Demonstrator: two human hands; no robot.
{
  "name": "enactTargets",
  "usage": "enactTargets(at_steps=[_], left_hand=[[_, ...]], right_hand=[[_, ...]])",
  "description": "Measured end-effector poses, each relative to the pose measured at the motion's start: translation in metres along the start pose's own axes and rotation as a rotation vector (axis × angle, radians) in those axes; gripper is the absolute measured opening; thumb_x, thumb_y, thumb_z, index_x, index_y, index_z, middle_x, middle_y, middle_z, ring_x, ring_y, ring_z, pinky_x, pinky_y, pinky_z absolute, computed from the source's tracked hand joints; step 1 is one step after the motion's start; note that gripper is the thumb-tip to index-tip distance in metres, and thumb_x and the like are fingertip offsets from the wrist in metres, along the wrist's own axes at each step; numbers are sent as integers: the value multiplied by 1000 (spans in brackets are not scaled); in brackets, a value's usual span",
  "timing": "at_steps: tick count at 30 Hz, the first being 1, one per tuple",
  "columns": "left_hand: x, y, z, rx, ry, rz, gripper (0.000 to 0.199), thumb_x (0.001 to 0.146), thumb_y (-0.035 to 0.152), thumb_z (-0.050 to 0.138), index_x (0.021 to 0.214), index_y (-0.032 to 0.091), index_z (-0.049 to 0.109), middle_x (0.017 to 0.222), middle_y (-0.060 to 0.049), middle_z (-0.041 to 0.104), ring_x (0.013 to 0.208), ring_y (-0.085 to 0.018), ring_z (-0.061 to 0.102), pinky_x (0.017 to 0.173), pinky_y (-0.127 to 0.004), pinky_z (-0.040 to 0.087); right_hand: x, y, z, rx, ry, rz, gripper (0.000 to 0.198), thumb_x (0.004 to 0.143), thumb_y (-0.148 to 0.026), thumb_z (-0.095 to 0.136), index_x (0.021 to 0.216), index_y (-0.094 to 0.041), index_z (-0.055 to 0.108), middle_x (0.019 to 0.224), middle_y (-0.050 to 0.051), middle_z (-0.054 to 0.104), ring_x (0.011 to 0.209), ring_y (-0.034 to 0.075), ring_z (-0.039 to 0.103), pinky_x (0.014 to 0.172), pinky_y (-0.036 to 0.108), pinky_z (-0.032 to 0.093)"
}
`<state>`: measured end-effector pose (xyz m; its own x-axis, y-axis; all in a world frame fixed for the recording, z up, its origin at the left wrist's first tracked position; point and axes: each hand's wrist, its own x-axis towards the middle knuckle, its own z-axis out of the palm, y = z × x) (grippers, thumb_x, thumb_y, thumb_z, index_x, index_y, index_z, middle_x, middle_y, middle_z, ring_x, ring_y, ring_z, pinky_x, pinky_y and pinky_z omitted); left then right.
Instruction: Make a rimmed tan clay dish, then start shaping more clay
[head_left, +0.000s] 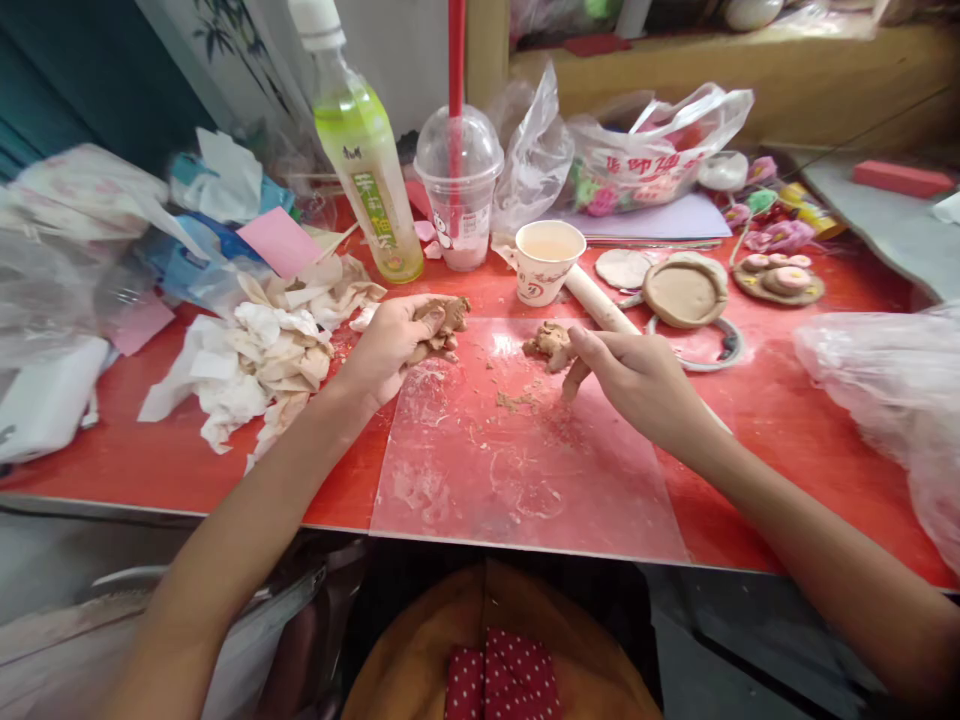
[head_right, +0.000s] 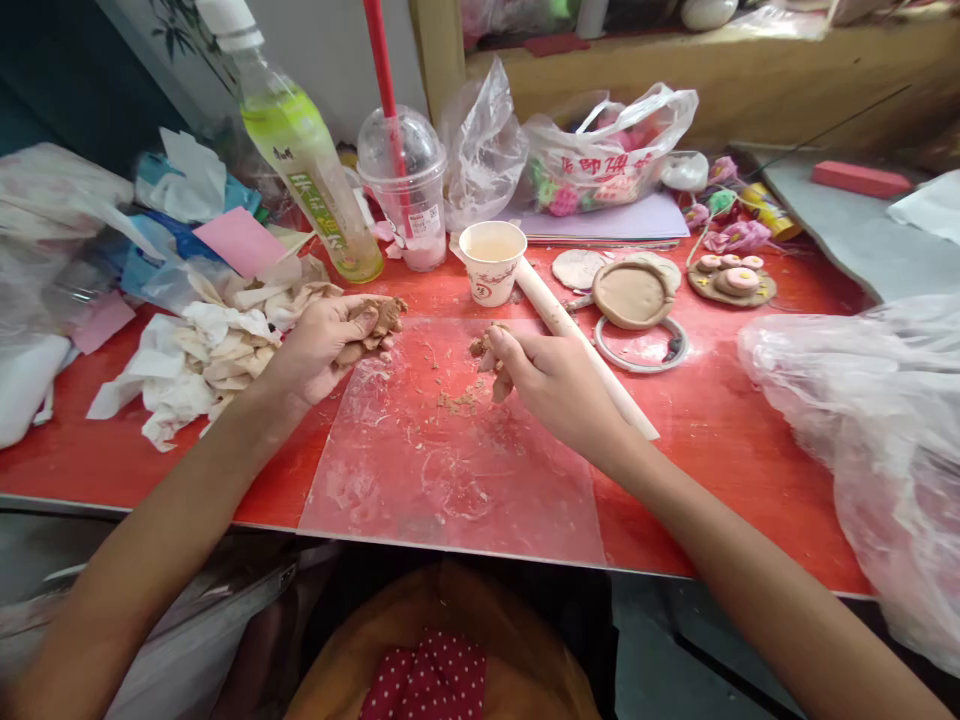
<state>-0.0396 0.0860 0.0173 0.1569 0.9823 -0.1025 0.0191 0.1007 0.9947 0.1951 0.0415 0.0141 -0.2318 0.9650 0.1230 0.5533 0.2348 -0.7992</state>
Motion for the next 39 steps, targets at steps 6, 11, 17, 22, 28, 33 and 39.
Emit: enactTargets(at_steps=[6, 11, 17, 22, 28, 33, 39], left_hand=[[-5, 0, 8, -53, 18, -55, 15, 83, 7, 45, 72, 13, 53, 59, 2, 51, 41, -4, 46, 36, -14, 36], [-3, 3, 5, -169, -115, -62, 8, 83, 14, 49, 81, 13, 57, 68, 0, 59, 43, -4, 47, 50, -19, 49], [-5, 8, 4, -206, -8, -82, 19, 73, 31, 62, 69, 14, 57, 63, 0, 58, 48, -6, 50, 38, -15, 35], [-7, 8, 4, -209, -64, -81, 23, 62, 9, 60, 84, 16, 57, 74, 1, 60, 52, -5, 52, 42, -14, 39], [-6, 5, 4, -243, -31, -15, 43, 44, -2, 41, 80, 14, 59, 80, -2, 63, 68, -11, 60, 52, -18, 50], [-7, 5, 3, -252, -86, -41, 17, 42, 4, 39, 48, 13, 52, 50, 1, 51, 39, -8, 47, 30, -14, 30], [-12, 9, 7, -284, -54, -37, 18, 53, 5, 46, 37, 14, 44, 36, 3, 41, 26, -7, 36, 25, -14, 18]], right_hand=[[0, 1, 1, 33, -21, 25, 46, 93, -52, 34, 71, -23, 63, 65, 1, 70, 94, 20, 66, 86, 32, 46], [1, 1, 1, 31, -21, 22, 46, 93, -52, 34, 71, -23, 64, 63, 1, 69, 96, 20, 66, 87, 32, 46], [1, 2, 0, 51, -11, 17, 47, 93, -51, 34, 70, -24, 64, 64, 1, 69, 97, 20, 66, 86, 32, 46], [2, 3, -1, 63, -14, 28, 48, 93, -53, 34, 68, -24, 64, 66, 1, 69, 94, 20, 67, 84, 32, 46], [2, 5, 0, 25, -12, 21, 48, 92, -54, 34, 71, -25, 65, 62, 1, 68, 90, 20, 67, 80, 32, 48], [2, 3, 1, 34, -10, 29, 48, 92, -54, 34, 68, -24, 64, 66, 2, 69, 93, 20, 67, 81, 31, 48], [1, 4, 2, 60, -11, 26, 47, 92, -52, 35, 68, -24, 64, 68, 1, 70, 99, 20, 65, 87, 31, 46]])
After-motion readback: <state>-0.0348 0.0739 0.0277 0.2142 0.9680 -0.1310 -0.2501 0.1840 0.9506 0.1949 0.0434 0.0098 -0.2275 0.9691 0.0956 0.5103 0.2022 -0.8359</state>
